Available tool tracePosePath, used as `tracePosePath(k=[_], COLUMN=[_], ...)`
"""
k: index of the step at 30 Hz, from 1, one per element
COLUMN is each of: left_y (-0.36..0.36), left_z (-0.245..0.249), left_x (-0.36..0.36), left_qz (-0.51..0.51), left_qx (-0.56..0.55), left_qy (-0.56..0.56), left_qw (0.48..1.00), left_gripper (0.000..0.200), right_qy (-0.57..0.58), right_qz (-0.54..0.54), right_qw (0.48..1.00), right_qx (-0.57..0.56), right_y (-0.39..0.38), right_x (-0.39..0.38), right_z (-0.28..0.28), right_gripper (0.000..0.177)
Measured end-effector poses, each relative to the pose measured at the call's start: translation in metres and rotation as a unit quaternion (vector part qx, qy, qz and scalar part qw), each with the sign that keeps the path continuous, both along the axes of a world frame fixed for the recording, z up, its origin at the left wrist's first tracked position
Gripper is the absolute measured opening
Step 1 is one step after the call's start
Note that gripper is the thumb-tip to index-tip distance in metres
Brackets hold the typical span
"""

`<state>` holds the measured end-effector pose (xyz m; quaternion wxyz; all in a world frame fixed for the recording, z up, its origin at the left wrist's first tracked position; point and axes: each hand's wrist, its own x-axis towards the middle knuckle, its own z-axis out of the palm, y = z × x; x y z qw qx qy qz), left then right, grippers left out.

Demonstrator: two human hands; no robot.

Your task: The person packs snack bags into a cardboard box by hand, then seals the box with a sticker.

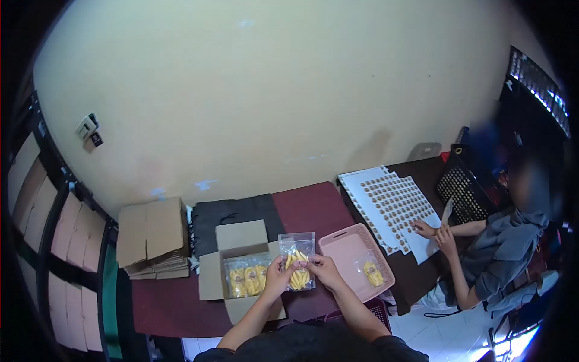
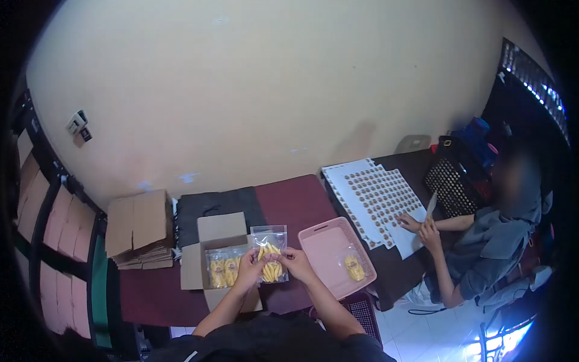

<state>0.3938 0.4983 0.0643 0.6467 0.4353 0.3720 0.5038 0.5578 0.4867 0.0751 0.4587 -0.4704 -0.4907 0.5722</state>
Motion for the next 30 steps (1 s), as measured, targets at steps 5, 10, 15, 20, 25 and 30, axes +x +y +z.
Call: tracePosePath(k=[5, 10, 15, 20, 25, 30], left_y=[-0.009, -0.025, -0.036, -0.036, -0.027, -0.019], left_z=[-0.01, -0.004, -0.02, -0.025, -0.024, -0.026], left_x=[-0.062, -0.105, -0.137, -0.167, -0.172, -0.176], left_qz=[0.043, 0.049, 0.062, 0.032, 0.02, -0.03], left_qx=[0.033, 0.031, 0.15, 0.047, 0.133, 0.102], left_qy=[0.083, 0.038, 0.147, 0.06, 0.044, 0.085], left_qw=[0.995, 0.998, 0.976, 0.997, 0.99, 0.991], left_gripper=[0.028, 0.034, 0.038, 0.038, 0.047, 0.056], right_qy=[0.003, 0.12, 0.058, 0.059, 0.01, -0.024], right_qz=[0.041, 0.048, 0.076, 0.043, 0.07, 0.073], right_qw=[0.998, 0.99, 0.995, 0.996, 0.997, 0.996], right_qx=[0.041, -0.064, -0.033, -0.06, -0.027, -0.038], right_y=[0.0, -0.007, -0.026, -0.02, -0.004, 0.012], right_x=[-0.05, -0.094, -0.136, -0.165, -0.173, -0.162], right_z=[-0.007, -0.015, 0.012, 0.006, 0.006, -0.009], right_gripper=[0.028, 0.029, 0.03, 0.026, 0.03, 0.03])
